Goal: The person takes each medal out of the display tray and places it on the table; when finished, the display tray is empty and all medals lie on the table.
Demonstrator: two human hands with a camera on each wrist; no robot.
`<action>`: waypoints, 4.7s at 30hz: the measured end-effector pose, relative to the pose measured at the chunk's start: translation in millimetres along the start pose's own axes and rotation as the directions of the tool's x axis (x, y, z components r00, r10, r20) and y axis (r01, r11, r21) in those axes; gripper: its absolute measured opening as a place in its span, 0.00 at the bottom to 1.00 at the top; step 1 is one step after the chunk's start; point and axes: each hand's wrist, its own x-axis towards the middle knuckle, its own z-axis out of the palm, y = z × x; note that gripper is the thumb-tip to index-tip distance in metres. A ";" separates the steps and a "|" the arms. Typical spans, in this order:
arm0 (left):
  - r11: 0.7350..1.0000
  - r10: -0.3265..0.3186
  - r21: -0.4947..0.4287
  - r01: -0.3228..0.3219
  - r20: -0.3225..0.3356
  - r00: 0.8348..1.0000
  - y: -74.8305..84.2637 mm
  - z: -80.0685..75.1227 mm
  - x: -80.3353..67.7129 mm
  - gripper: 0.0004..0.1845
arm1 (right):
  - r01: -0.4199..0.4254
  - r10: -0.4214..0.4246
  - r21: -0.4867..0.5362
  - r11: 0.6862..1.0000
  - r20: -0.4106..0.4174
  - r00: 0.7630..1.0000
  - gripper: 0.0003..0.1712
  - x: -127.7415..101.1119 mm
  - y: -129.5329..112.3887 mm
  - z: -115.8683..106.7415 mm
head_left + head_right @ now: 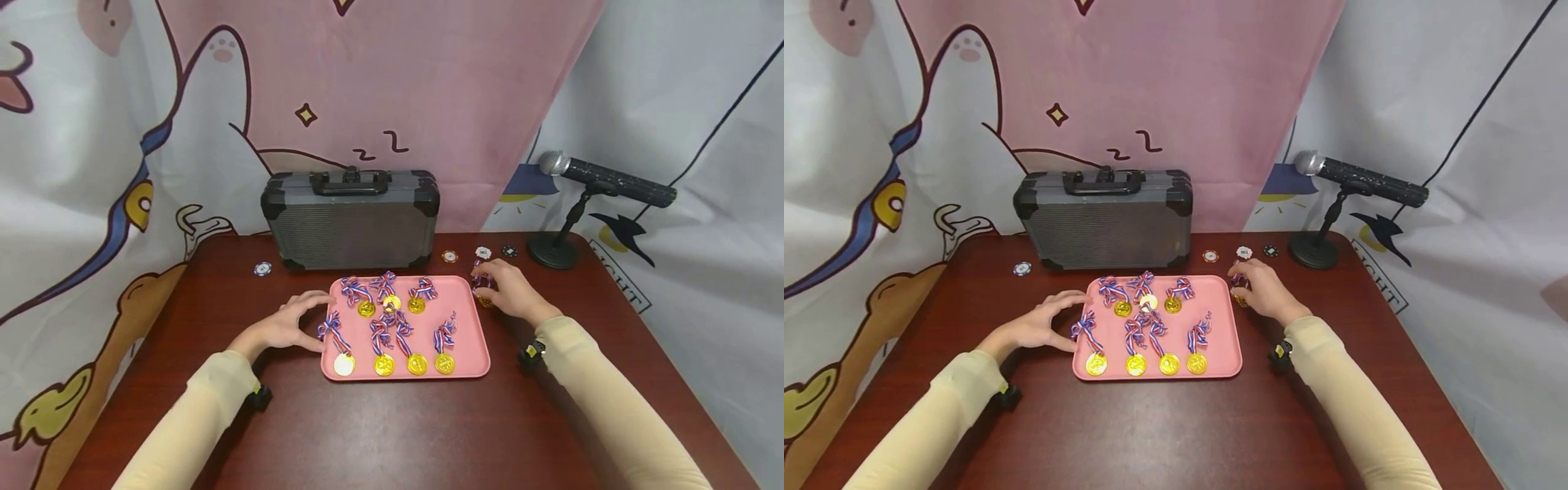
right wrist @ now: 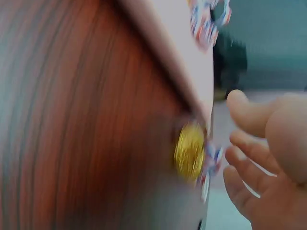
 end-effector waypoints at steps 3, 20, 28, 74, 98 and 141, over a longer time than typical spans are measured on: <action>1.000 -0.009 0.004 0.009 0.001 1.000 0.2 -0.9 -1.7 0.52 | 0.035 -0.037 0.082 0.996 0.022 0.999 0.16 10.2 -20.3 9.4; 1.000 0.007 -0.012 -0.007 -0.003 1.000 1.0 -1.5 -1.4 0.52 | 0.197 -0.185 -0.011 0.980 0.293 0.938 0.24 41.9 -89.6 53.0; 1.000 -0.007 0.021 0.007 -0.011 1.000 -4.8 -2.8 -5.9 0.52 | 0.152 -0.136 -0.027 0.988 0.313 0.940 0.15 48.0 -100.2 59.5; 1.000 0.000 -0.010 0.000 0.003 1.000 -1.0 0.8 -0.1 0.53 | -0.187 0.187 0.004 0.982 0.065 0.980 0.20 -41.2 38.1 -20.0; 1.000 -0.008 -0.019 0.008 0.002 1.000 -3.3 0.3 -0.2 0.52 | 0.045 -0.046 -0.013 0.999 -0.059 0.997 0.16 -7.9 -9.1 -15.5; 1.000 -0.010 -0.005 0.010 -0.015 1.000 -0.4 -0.7 0.0 0.53 | 0.137 -0.158 0.081 0.987 0.368 0.916 0.23 75.3 -111.8 73.6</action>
